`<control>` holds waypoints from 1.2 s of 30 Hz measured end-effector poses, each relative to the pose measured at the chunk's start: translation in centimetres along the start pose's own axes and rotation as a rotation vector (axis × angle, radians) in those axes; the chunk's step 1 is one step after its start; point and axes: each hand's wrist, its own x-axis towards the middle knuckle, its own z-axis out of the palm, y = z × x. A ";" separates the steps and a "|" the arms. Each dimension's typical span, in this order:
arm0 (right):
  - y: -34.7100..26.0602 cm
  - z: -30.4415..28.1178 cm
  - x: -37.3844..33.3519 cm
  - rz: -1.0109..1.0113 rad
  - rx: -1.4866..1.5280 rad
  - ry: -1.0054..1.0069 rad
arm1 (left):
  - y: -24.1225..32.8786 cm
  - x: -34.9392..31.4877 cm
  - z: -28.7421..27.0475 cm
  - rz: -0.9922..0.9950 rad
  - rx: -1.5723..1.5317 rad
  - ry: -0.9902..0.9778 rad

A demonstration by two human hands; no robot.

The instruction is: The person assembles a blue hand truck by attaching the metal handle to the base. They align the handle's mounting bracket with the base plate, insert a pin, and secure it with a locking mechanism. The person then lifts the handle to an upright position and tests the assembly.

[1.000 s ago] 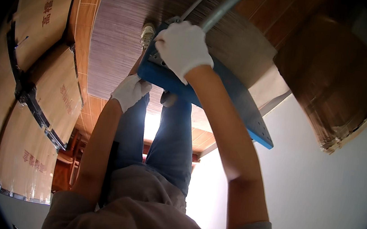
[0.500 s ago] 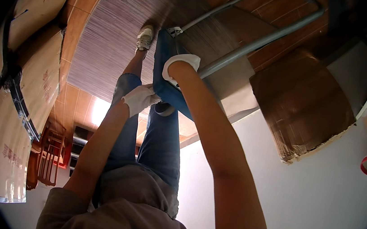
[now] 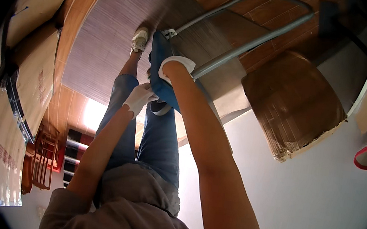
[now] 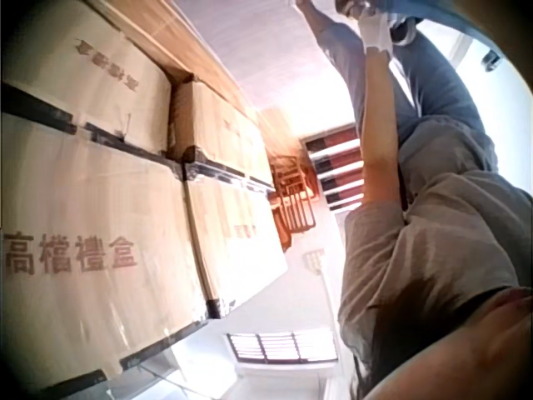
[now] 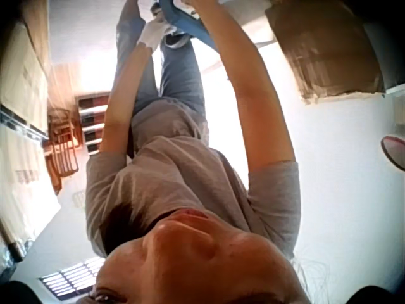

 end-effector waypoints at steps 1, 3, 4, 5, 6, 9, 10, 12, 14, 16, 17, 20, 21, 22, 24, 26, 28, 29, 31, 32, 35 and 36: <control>0.2 -0.3 -1.8 -0.022 0.040 0.062 | 0.9 -0.6 0.3 -0.030 -0.019 -0.013; 1.1 -1.1 -3.9 0.009 0.186 0.319 | 2.5 -1.8 0.6 -0.088 -0.053 -0.035; 1.7 -2.0 -5.3 0.057 0.283 0.497 | 2.3 -2.3 0.3 -0.008 -0.058 -0.051; 2.9 -2.3 -6.0 0.112 0.383 0.665 | 2.3 -2.6 -0.4 0.013 -0.057 -0.040; 5.0 -3.0 -5.6 0.247 0.469 0.884 | 2.3 -2.7 -1.6 0.033 -0.056 -0.027; 12.0 -4.3 -4.5 0.619 0.716 1.400 | 2.5 -3.4 -4.6 0.038 0.080 0.218; 13.4 -4.6 -4.2 0.602 1.076 1.330 | 3.0 -3.8 -5.6 0.059 0.080 0.254; 15.4 -4.7 -3.5 0.523 1.784 1.104 | 4.1 -5.0 -7.7 0.084 0.103 0.294; 17.2 -4.8 -2.0 0.529 1.937 0.752 | 5.1 -6.0 -8.8 0.062 0.133 0.324; 19.3 -3.6 1.4 0.505 1.926 0.747 | 5.8 -6.6 -9.5 0.061 0.129 0.338; 19.8 -3.8 2.5 0.520 1.838 0.782 | 5.9 -6.7 -10.0 0.059 0.143 0.345; 20.5 -5.2 3.5 0.566 1.568 0.955 | 4.8 -6.4 -12.4 0.047 0.150 0.343; 20.8 -6.6 2.6 0.587 1.473 1.060 | 4.1 -6.1 -13.4 0.035 0.130 0.328; 21.6 -7.9 1.7 0.541 1.611 1.101 | 4.2 -5.7 -14.1 0.033 0.108 0.307; 25.4 -9.4 2.3 0.387 1.859 1.093 | 5.5 -6.3 -13.5 0.015 0.068 0.249; 27.7 -10.5 3.0 0.192 1.995 1.075 | 6.8 -6.9 -12.7 0.010 0.102 0.290; 30.0 -10.3 4.3 -0.026 2.140 1.008 | 8.3 -7.4 -11.7 -0.012 0.184 0.376; 31.0 -9.9 5.0 -0.138 2.206 0.963 | 8.5 -7.3 -12.1 -0.008 0.196 0.370; 31.7 -9.6 5.6 -0.105 2.244 1.029 | 8.7 -6.8 -13.9 -0.015 0.218 0.363; 29.7 -9.6 4.6 -0.036 2.246 1.017 | 8.0 -7.0 -16.5 0.014 0.183 0.338; 25.1 -7.3 -1.2 0.145 2.249 1.078 | 9.6 -8.9 -16.6 -0.031 0.290 0.407; 24.0 -6.2 -2.8 0.138 2.286 1.070 | 10.0 -9.6 -16.3 -0.028 0.323 0.394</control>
